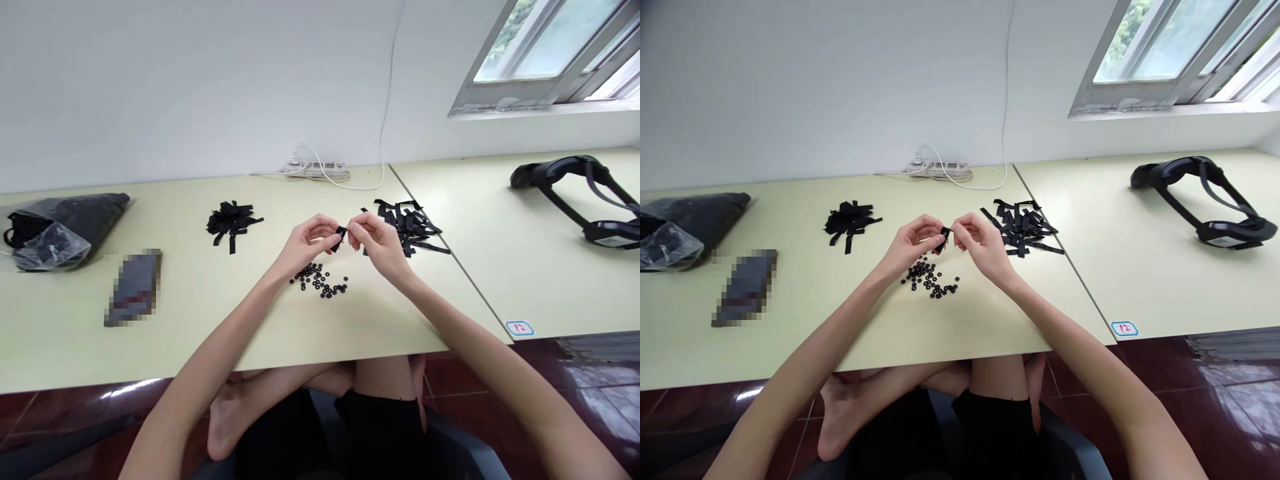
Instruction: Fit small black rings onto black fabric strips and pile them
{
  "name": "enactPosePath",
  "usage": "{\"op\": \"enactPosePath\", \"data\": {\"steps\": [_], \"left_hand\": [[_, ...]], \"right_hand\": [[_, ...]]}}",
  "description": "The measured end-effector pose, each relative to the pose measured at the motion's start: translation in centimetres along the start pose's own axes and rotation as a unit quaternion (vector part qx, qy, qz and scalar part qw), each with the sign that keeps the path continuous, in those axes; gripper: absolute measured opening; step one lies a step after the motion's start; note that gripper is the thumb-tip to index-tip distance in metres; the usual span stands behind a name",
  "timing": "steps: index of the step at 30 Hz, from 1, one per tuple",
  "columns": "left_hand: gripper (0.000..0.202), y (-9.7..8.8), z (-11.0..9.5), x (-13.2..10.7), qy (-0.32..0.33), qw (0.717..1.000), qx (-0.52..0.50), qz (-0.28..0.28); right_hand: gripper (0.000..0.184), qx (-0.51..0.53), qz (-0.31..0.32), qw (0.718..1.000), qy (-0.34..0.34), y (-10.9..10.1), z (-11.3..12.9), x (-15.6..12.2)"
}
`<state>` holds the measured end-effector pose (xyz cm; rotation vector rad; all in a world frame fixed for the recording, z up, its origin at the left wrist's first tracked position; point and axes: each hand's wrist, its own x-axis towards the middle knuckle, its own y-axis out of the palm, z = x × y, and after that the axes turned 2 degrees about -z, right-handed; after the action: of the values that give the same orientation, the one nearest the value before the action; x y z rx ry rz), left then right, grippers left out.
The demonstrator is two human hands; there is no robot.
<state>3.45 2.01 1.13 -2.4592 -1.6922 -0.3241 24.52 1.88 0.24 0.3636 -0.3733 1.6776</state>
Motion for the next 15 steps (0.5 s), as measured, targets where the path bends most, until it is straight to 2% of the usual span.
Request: {"op": "enactPosePath", "data": {"steps": [6, 9, 11, 13, 14, 15], "left_hand": [[0.048, -1.2, 0.5, 0.7, -0.011, 0.996, -0.048, -0.074], [0.049, -2.7, 1.4, 1.5, -0.015, 0.984, -0.089, -0.151], [0.041, -4.5, 2.5, 2.1, -0.016, 0.959, -0.132, -0.250], [0.030, -7.1, 3.8, 2.8, -0.010, 0.921, -0.170, -0.350], [0.029, -8.5, 4.4, 3.1, 0.005, 0.911, -0.165, -0.379], [0.035, -10.0, 5.0, 3.4, 0.027, 0.917, -0.135, -0.374]], "right_hand": [[0.034, 0.030, -0.033, 0.998, 0.041, -0.9, -0.9, 0.9], [0.031, 0.031, -0.055, 0.996, 0.060, -1.9, -1.8, 1.5], [0.029, 0.024, -0.080, 0.995, 0.062, -3.0, -2.6, 2.3], [0.024, 0.004, -0.112, 0.991, 0.067, -4.5, -3.3, 3.1], [0.022, -0.009, -0.131, 0.989, 0.076, -5.3, -3.6, 3.5], [0.019, -0.028, -0.149, 0.985, 0.083, -6.0, -3.9, 3.9]]}}
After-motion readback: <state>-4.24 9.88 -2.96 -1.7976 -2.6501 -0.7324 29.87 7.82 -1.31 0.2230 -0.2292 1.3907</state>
